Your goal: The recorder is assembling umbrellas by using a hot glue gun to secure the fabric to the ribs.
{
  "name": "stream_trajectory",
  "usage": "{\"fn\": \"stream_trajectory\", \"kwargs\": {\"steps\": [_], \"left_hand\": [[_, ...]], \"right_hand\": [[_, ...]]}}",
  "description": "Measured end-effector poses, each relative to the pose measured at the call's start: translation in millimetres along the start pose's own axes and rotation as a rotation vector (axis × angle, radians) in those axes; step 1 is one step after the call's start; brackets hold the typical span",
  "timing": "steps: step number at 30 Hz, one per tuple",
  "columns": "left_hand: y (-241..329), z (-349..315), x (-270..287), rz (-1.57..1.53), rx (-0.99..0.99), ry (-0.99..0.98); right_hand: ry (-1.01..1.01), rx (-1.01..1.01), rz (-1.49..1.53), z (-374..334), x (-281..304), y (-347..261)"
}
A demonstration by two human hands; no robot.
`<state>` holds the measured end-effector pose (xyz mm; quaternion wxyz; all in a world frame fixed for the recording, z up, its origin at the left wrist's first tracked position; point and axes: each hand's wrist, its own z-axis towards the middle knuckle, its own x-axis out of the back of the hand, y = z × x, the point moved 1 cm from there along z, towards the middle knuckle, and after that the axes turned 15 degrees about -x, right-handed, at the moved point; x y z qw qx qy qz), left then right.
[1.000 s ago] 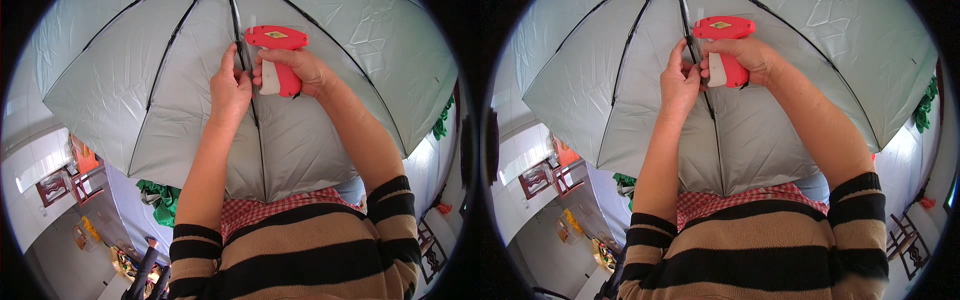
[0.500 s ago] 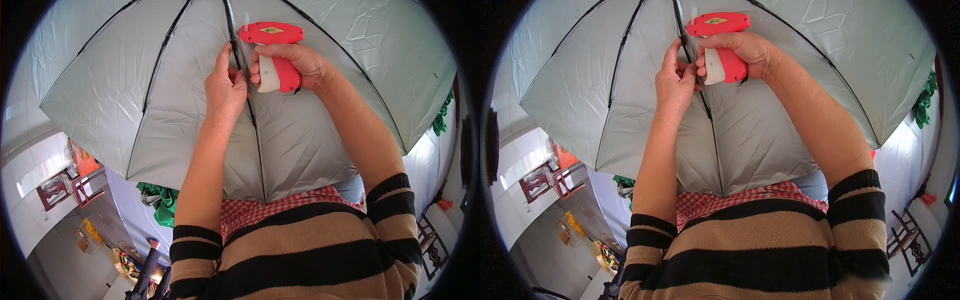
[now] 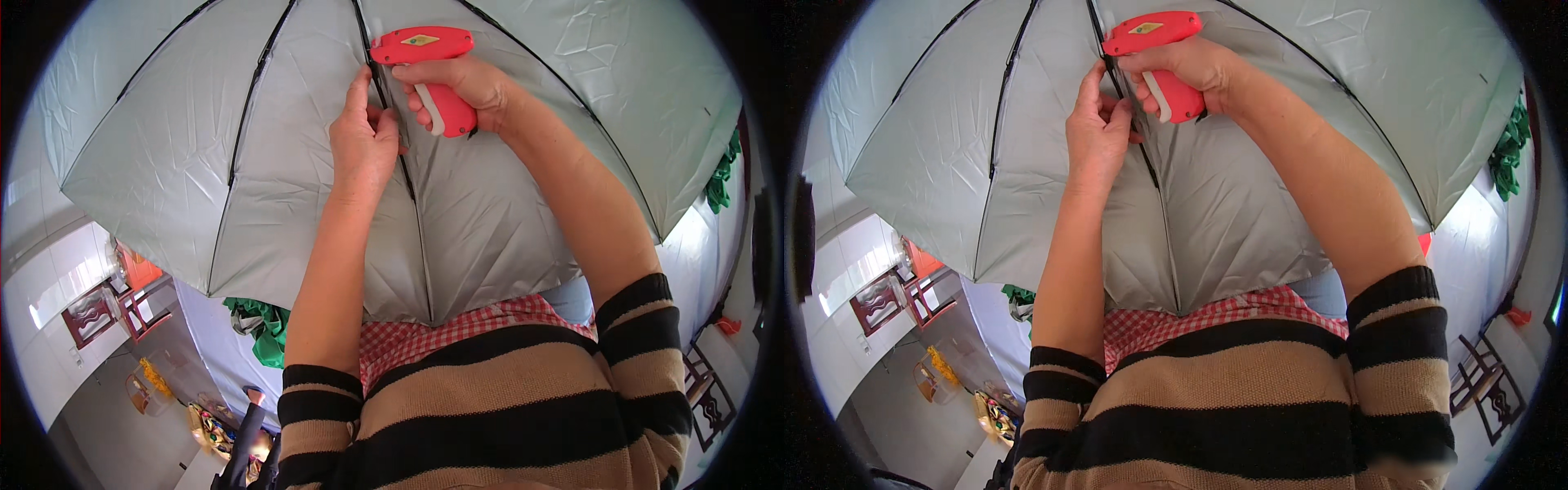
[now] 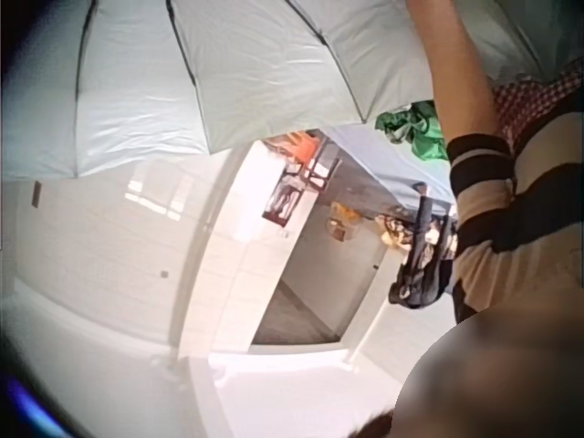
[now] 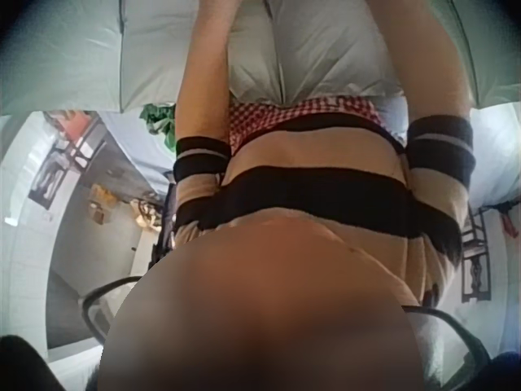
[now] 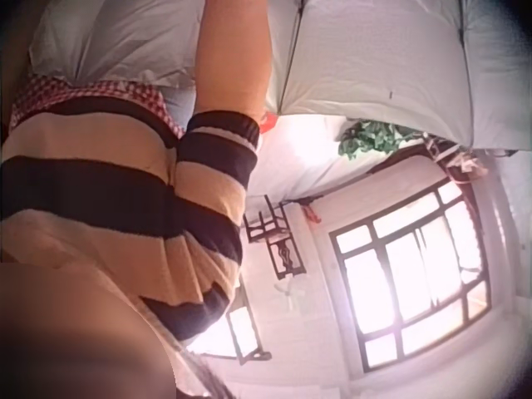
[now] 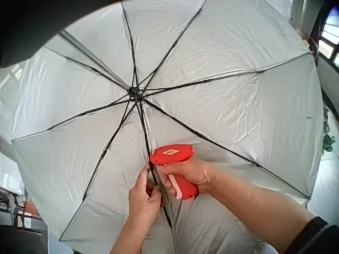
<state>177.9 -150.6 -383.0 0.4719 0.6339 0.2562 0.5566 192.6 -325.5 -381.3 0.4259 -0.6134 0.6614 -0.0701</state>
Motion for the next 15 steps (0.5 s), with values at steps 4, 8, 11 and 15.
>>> {"fn": "stream_trajectory", "kwargs": {"steps": [4, 8, 11, 15], "left_hand": [[-4.1, -0.5, 0.1, 0.039, -0.01, 0.018], [-3.4, -22.5, 1.7, 0.339, -0.094, 0.011], [1.2, -61.9, -2.7, 0.625, -0.022, -0.312], [-1.1, -82.1, -10.7, 0.737, 0.016, -0.327]], "right_hand": [[0.011, 0.016, -0.081, 0.3, -0.7, 1.9], [-0.148, 0.006, 0.192, -9.5, 2.9, 9.6], [-0.087, -0.007, 0.305, -38.8, -2.2, 44.1], [0.032, -0.18, 0.44, -83.4, -44.9, 123.5]]}}
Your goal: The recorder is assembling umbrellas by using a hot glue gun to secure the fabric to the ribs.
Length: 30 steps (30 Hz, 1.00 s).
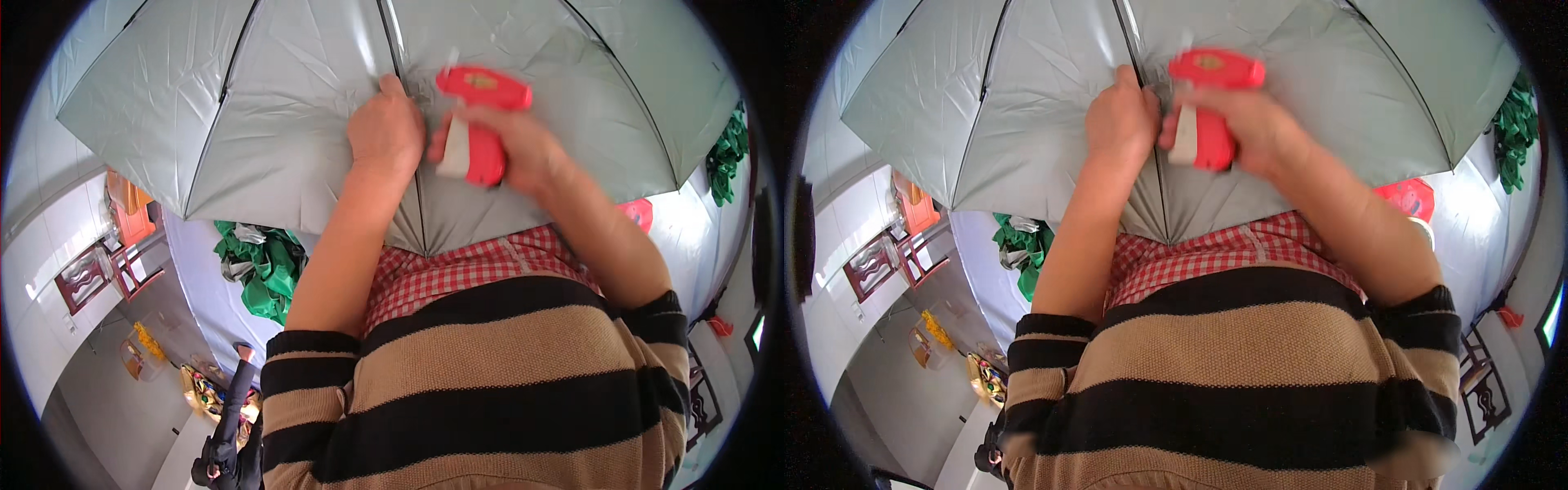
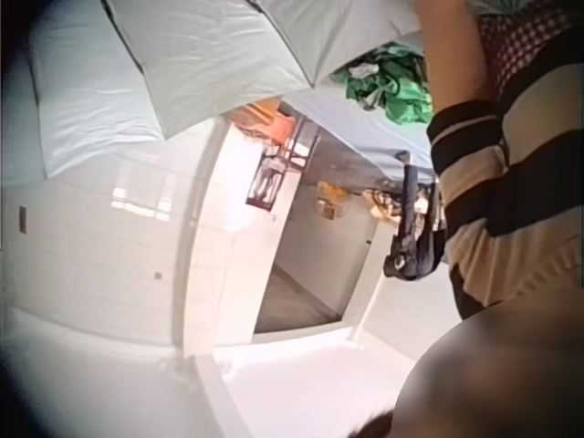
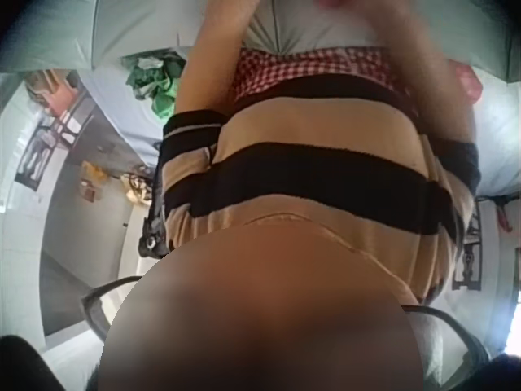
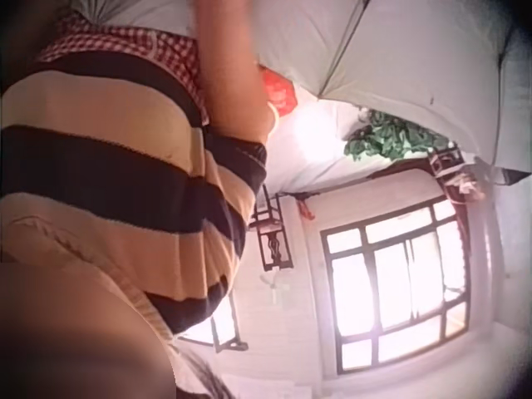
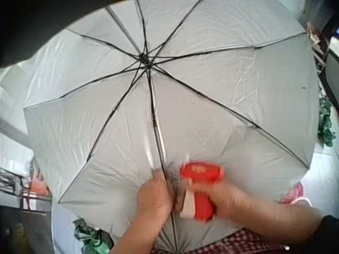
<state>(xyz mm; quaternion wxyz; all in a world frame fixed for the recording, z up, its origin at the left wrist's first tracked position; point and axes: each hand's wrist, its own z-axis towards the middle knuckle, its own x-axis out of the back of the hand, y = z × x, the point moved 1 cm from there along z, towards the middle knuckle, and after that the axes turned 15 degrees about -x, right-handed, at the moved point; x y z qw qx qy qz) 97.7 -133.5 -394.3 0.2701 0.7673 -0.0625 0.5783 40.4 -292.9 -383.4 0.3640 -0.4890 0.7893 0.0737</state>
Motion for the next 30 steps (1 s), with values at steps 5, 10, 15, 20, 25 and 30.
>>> {"fn": "stream_trajectory", "kwargs": {"steps": [5, 10, 15, 20, 25, 30], "left_hand": [[-10.3, -13.3, -5.4, -0.319, -0.018, 0.308], [-10.6, -27.4, -5.6, -0.695, 0.146, 0.322], [-7.0, -29.0, 0.2, -0.877, 0.206, 0.334], [-5.8, -29.8, 0.1, -0.937, 0.232, 0.339], [-7.3, -30.1, -1.4, -0.922, 0.24, 0.334], [-9.6, -28.0, -1.0, -0.919, 0.228, 0.338]], "right_hand": [[0.111, -0.017, -0.039, -1.0, -11.9, 48.6], [0.088, 0.082, -0.017, 4.0, -15.3, 29.8], [0.073, 0.042, -0.056, 5.9, -15.2, 23.7], [0.08, 0.06, -0.073, 2.1, -14.9, 26.2], [0.069, 0.041, -0.071, 2.0, -14.1, 28.3], [-0.041, -0.04, -0.04, 9.6, -6.1, 24.3]]}}
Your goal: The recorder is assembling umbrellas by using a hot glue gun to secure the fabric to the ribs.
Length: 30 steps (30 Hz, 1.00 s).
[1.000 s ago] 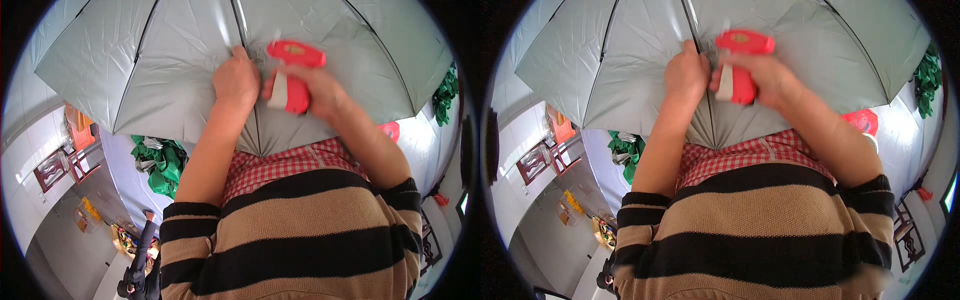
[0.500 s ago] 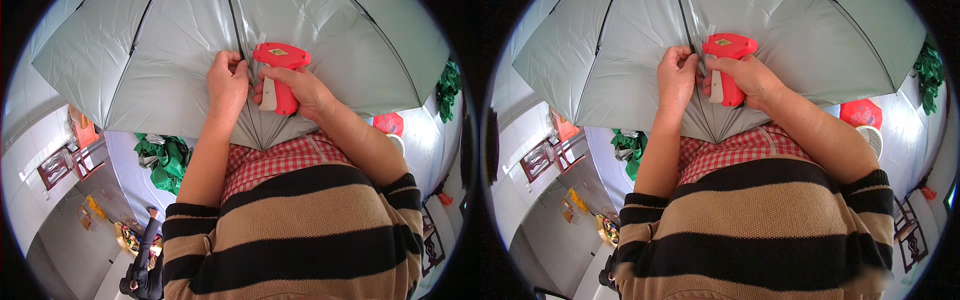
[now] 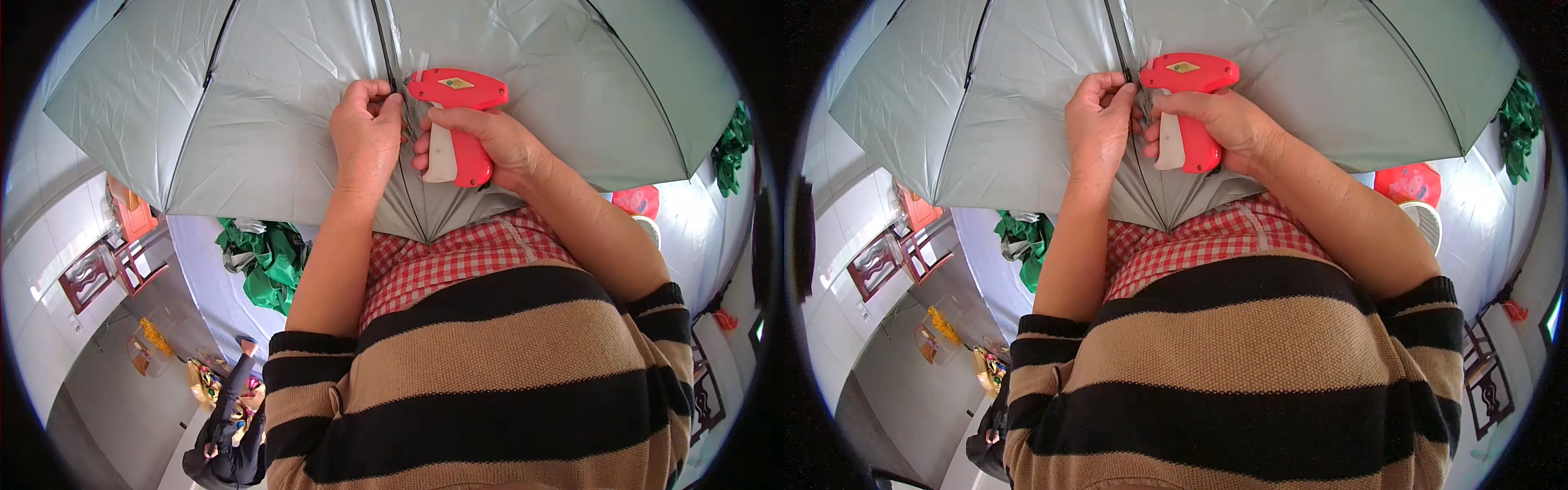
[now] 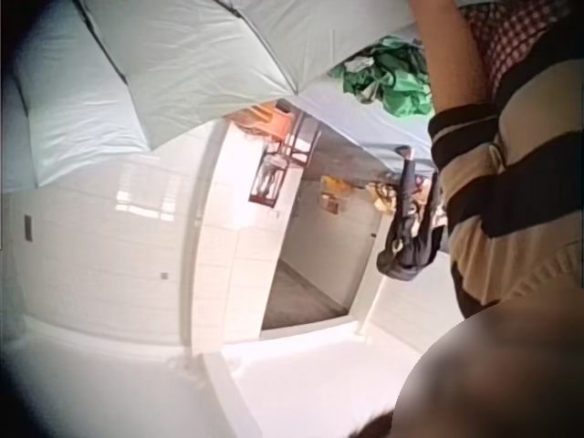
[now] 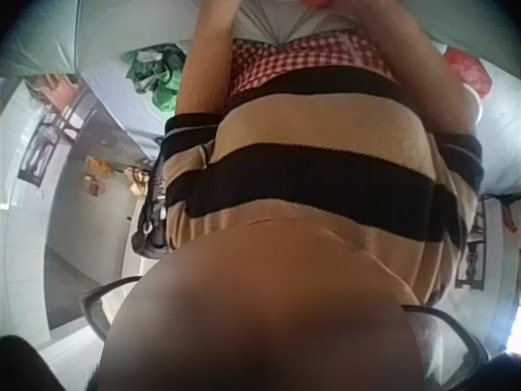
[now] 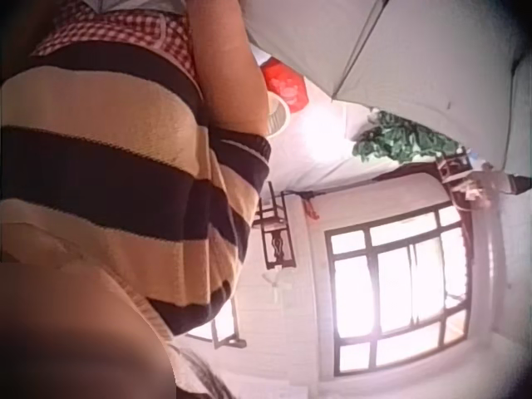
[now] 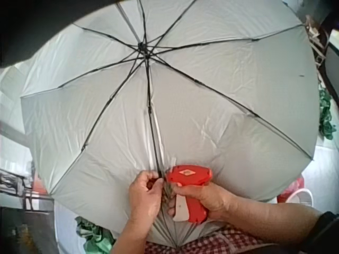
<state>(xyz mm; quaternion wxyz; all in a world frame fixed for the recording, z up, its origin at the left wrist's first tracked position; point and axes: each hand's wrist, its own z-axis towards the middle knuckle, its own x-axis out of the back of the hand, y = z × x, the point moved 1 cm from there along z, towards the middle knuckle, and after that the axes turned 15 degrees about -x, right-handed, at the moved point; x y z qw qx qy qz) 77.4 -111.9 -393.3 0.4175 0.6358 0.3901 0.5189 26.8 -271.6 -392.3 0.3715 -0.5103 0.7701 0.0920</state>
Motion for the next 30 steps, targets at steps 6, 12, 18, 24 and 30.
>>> {"fn": "stream_trajectory", "kwargs": {"steps": [6, 12, 18, 24, 30], "left_hand": [[-1.0, 0.8, 1.2, -0.042, 0.028, 0.012], [-3.8, 2.8, 1.5, -0.046, 0.019, 0.013], [-5.0, 0.8, 4.1, -0.058, -0.01, -0.013], [-1.2, 0.2, -0.1, -0.043, -0.034, -0.043], [13.6, 34.9, 76.2, 0.632, -0.227, -0.188]], "right_hand": [[-0.149, -0.032, 0.004, 3.8, 9.2, -1.1], [-0.152, -0.046, 0.015, 4.3, 9.7, -0.5], [-0.1, -0.029, 0.052, 12.1, 3.5, -0.6], [0.039, 0.05, -0.149, 9.9, -3.4, -7.9], [-0.049, 0.096, -0.153, -28.4, -5.1, -43.0]]}}
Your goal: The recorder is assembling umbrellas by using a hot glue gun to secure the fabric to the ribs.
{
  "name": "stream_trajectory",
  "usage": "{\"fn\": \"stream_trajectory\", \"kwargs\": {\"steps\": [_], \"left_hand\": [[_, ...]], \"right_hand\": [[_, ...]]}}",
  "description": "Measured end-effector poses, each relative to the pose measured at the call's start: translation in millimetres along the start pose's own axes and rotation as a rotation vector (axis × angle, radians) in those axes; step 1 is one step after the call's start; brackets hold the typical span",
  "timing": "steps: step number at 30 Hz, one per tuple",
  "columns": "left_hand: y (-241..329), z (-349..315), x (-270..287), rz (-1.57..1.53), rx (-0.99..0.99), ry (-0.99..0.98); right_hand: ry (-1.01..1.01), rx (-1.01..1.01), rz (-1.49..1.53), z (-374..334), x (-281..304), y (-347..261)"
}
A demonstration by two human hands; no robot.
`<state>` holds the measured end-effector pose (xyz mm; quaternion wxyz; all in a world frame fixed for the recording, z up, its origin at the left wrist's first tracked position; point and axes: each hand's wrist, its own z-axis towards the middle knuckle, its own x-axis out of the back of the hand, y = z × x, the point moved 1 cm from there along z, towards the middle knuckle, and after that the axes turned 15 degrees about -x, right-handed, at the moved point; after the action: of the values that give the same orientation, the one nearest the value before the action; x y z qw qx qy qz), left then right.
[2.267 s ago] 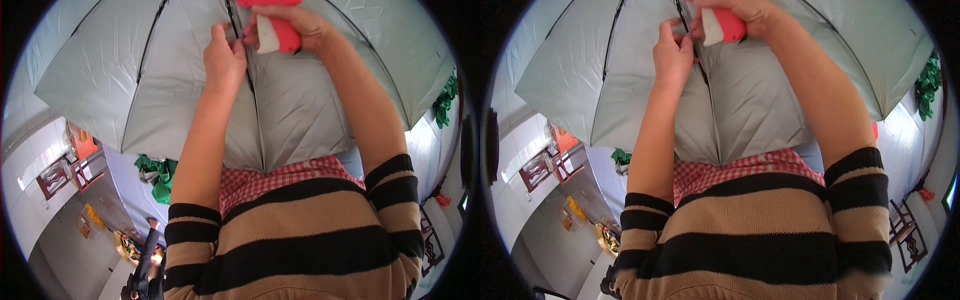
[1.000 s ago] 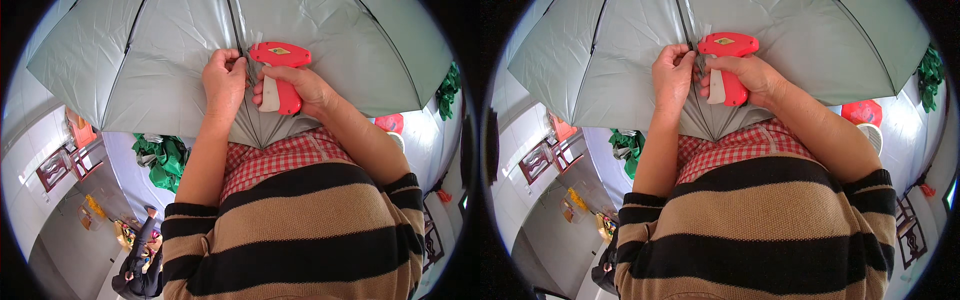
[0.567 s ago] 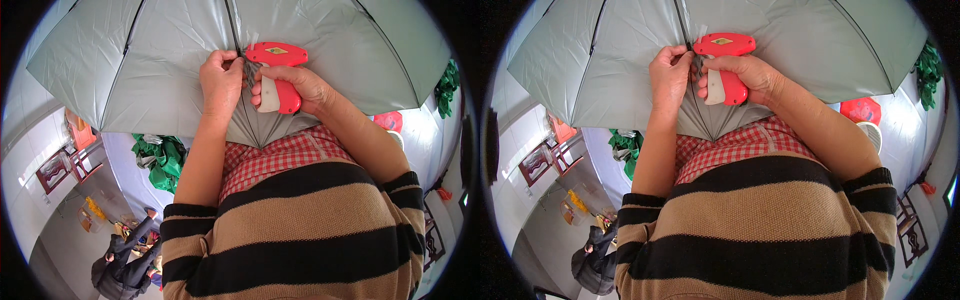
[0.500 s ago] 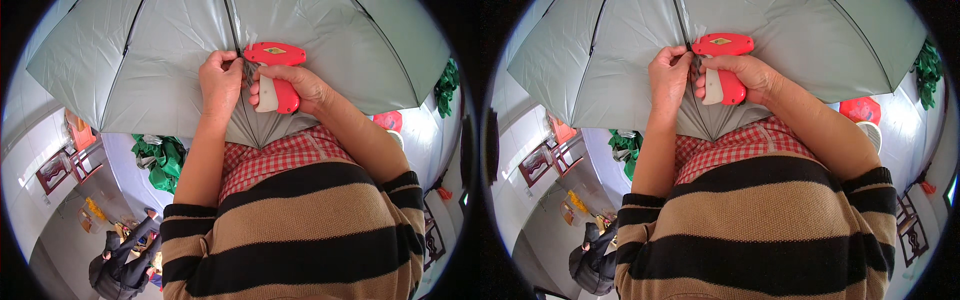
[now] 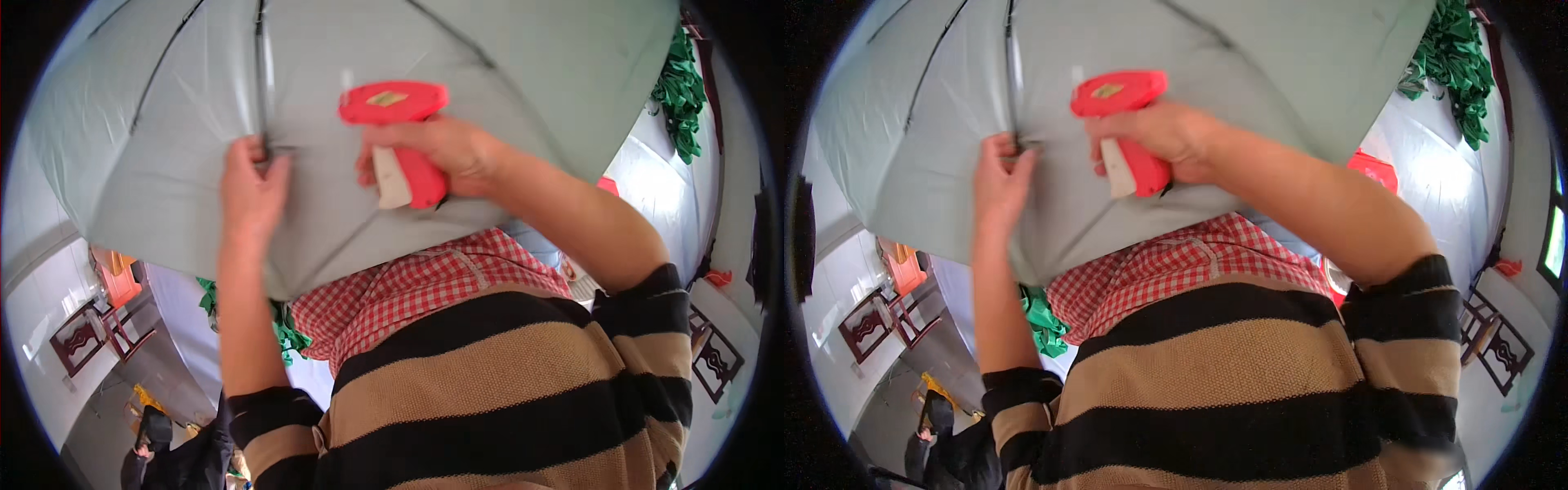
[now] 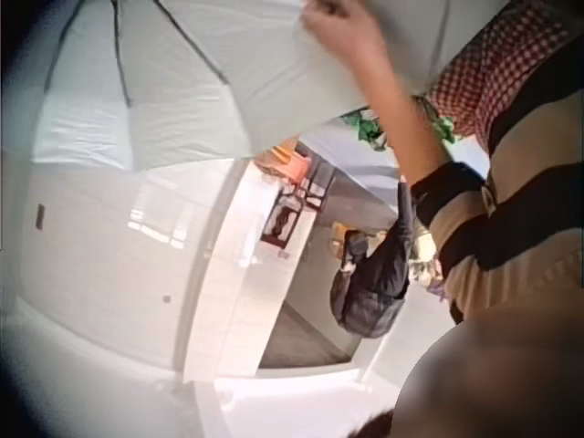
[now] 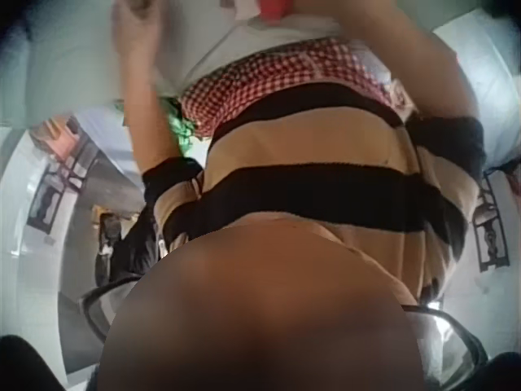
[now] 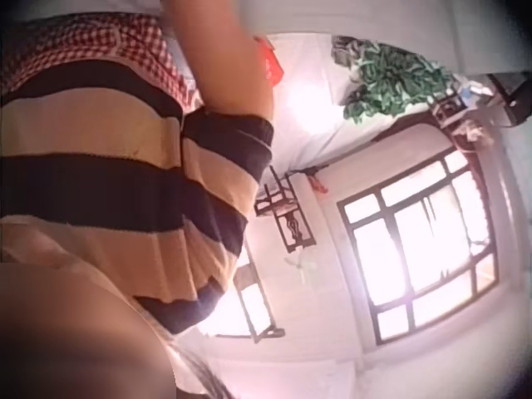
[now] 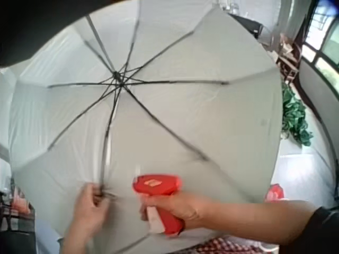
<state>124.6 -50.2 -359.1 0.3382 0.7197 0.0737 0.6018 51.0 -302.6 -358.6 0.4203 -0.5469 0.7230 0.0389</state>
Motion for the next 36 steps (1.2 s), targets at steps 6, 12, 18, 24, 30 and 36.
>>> {"fn": "stream_trajectory", "kwargs": {"steps": [6, 12, 18, 24, 30, 36], "left_hand": [[-18.2, 42.0, 35.3, 0.741, -0.096, -0.115], [56.1, 100.7, -70.8, -0.129, -0.082, 0.123], [57.5, 102.2, -65.0, -0.412, -0.02, 0.137], [60.3, 98.4, -67.1, -0.511, 0.017, 0.139], [61.1, 97.2, -65.7, -0.541, 0.019, 0.123], [58.7, 98.7, -68.4, -0.519, 0.018, 0.117]], "right_hand": [[0.214, 0.062, 0.102, -10.3, 23.8, -12.2], [0.239, 0.201, 0.189, 23.3, 14.7, 13.9], [0.246, 0.161, 0.065, 39.7, 21.6, -47.4], [0.263, 0.203, -0.085, 70.5, 28.8, -95.8], [0.222, 0.209, -0.048, 65.6, 30.8, -94.4], [0.245, 0.196, -0.102, 67.8, 33.0, -94.9]]}}
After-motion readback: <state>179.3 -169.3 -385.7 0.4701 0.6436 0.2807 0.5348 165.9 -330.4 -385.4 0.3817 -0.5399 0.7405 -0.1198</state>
